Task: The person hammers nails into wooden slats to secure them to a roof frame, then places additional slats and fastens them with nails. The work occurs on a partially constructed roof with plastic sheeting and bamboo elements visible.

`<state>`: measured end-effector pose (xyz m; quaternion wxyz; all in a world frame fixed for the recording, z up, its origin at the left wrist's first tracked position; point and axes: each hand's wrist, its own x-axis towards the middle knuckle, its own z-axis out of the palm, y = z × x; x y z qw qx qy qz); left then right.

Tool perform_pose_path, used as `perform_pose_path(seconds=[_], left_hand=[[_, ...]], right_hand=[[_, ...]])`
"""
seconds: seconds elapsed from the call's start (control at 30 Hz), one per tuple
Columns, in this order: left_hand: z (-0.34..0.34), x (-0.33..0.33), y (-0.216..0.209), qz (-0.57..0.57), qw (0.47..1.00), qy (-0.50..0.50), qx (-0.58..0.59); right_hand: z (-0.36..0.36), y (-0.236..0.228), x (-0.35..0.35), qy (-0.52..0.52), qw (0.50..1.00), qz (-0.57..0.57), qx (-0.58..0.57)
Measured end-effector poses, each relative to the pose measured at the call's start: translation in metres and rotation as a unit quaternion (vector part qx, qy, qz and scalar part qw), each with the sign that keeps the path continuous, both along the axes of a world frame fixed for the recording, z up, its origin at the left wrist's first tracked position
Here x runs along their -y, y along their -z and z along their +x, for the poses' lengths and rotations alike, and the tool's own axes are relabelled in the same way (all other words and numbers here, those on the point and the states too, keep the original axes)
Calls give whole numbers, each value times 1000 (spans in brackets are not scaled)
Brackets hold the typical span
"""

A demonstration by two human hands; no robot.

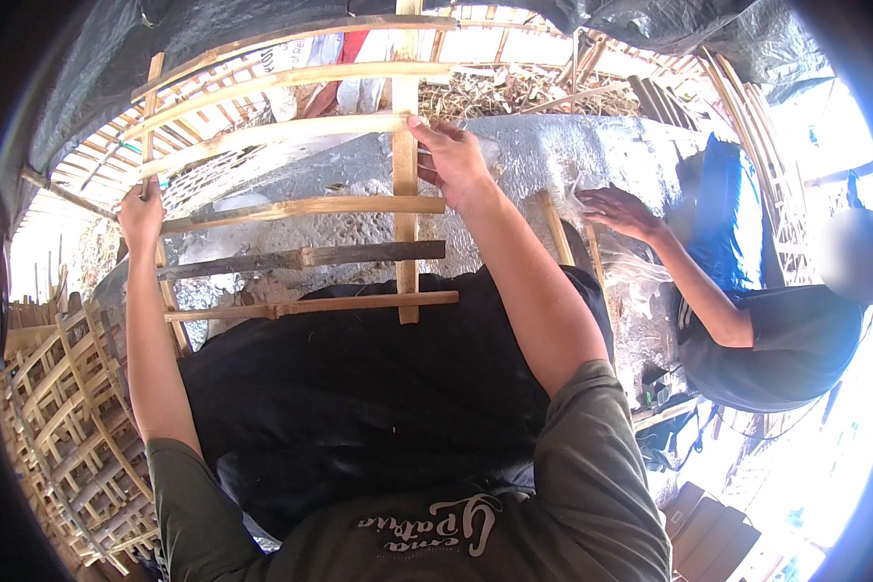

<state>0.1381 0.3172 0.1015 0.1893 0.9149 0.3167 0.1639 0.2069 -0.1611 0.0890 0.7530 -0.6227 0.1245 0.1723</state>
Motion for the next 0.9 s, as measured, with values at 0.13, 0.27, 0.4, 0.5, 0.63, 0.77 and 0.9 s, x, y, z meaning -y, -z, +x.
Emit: perform_pose_path(seconds=[0.13, 0.27, 0.4, 0.5, 0.63, 0.77, 0.9], left_hand=[[0, -1, 1, 2, 1000, 0, -1], [0, 1, 2, 20, 1000, 5, -11], [0, 5, 0, -35, 999, 6, -38], [-1, 2, 6, -61, 998, 9, -16], [0, 3, 8, -68, 997, 20, -17], [2, -14, 25, -111, 993, 33, -37], [2, -29, 44, -146, 985, 38, -86]], right_hand=[[0, -2, 0, -4, 1000, 5, -13], [0, -1, 1, -8, 999, 25, -21], [2, 3, 2, 1, 999, 37, -26], [4, 5, 2, -19, 998, 57, -27], [4, 7, 3, -18, 997, 66, -34], [1, 11, -4, -9, 997, 64, -49], [4, 34, -8, -11, 996, 32, -77]])
